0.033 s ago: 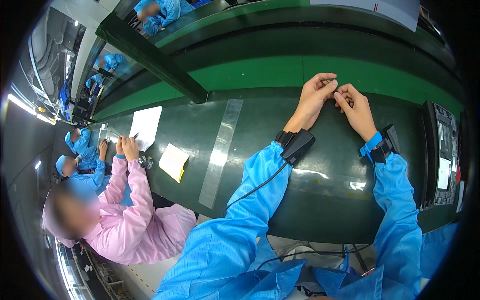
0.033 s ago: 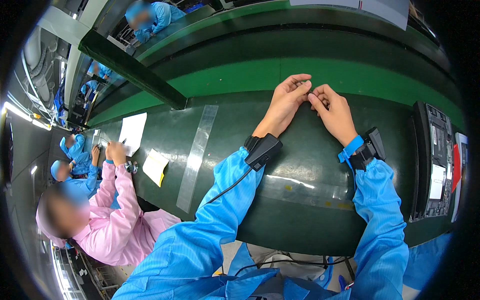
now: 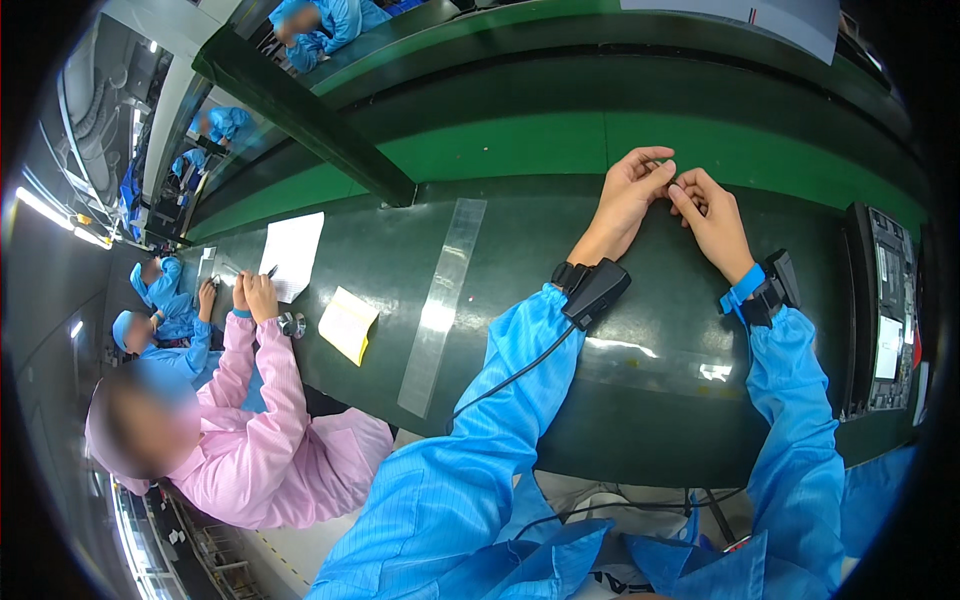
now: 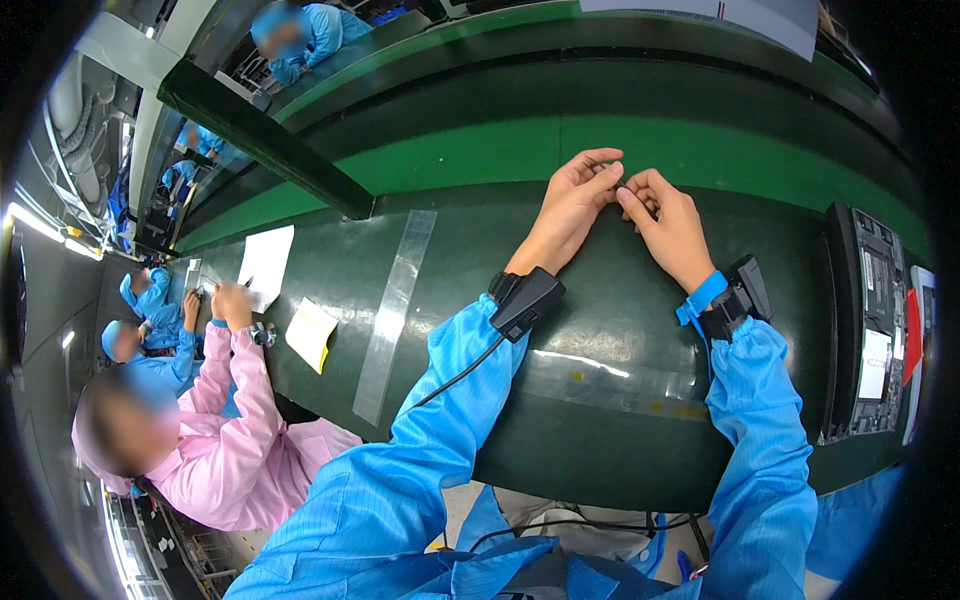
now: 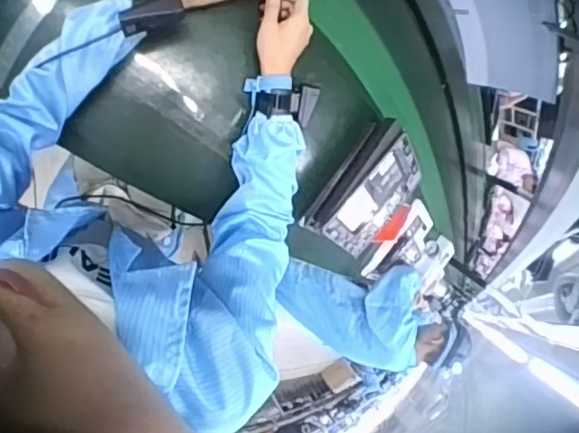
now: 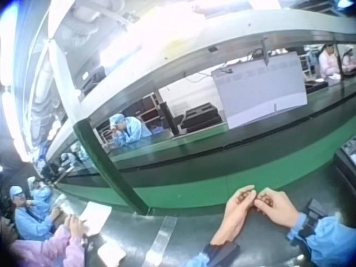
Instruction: Manipulating and assembling small electronic components on a production line.
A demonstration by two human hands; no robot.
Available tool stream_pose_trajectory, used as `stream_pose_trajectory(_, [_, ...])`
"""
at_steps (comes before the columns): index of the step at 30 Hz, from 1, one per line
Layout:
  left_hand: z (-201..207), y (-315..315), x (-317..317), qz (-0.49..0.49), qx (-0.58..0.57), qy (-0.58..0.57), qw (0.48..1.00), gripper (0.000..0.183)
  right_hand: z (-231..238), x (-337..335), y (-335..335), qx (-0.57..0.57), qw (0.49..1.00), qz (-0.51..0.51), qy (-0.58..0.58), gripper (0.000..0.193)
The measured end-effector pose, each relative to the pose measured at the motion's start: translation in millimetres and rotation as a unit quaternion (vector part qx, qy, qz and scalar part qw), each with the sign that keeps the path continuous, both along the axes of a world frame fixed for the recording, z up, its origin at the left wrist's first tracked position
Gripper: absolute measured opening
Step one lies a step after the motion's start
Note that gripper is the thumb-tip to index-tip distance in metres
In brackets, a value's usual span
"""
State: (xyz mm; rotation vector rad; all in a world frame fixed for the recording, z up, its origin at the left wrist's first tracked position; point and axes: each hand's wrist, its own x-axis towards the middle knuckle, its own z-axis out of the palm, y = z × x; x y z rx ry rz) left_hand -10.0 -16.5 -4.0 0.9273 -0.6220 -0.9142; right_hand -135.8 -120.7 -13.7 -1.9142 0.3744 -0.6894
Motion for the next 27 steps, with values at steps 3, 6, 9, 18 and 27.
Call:
stream_pose_trajectory(3, [1.5, 0.4, -1.2, -0.002, -0.003, 0.003, 1.0, 0.03, -1.6, 0.4, -0.5, -0.007, 1.0, -0.004, 0.001, 0.018])
stream_pose_trajectory(6, [1.4, 0.0, -1.1, -0.001, -0.002, 0.002, 1.0, 0.031, -1.0, 0.4, -0.4, -0.005, 1.0, -0.006, 0.007, 0.019])
stream_pose_trajectory(9, [-1.0, -1.0, 2.3, 0.004, -0.001, -0.002, 1.0, 0.031, -1.1, 1.0, -0.7, -0.008, 1.0, -0.008, 0.001, 0.022])
stream_pose_trajectory(18, [-3.8, -1.3, 4.6, -0.005, -0.009, 0.022, 1.0, 0.031, 4.2, -1.7, 0.7, -0.048, 0.997, -0.015, 0.051, 0.029])
stream_pose_trajectory(27, [-6.1, -1.5, 6.7, -0.01, -0.033, 0.072, 0.997, 0.032, 4.8, -1.4, 1.0, -0.06, 0.997, -0.017, 0.054, 0.031])
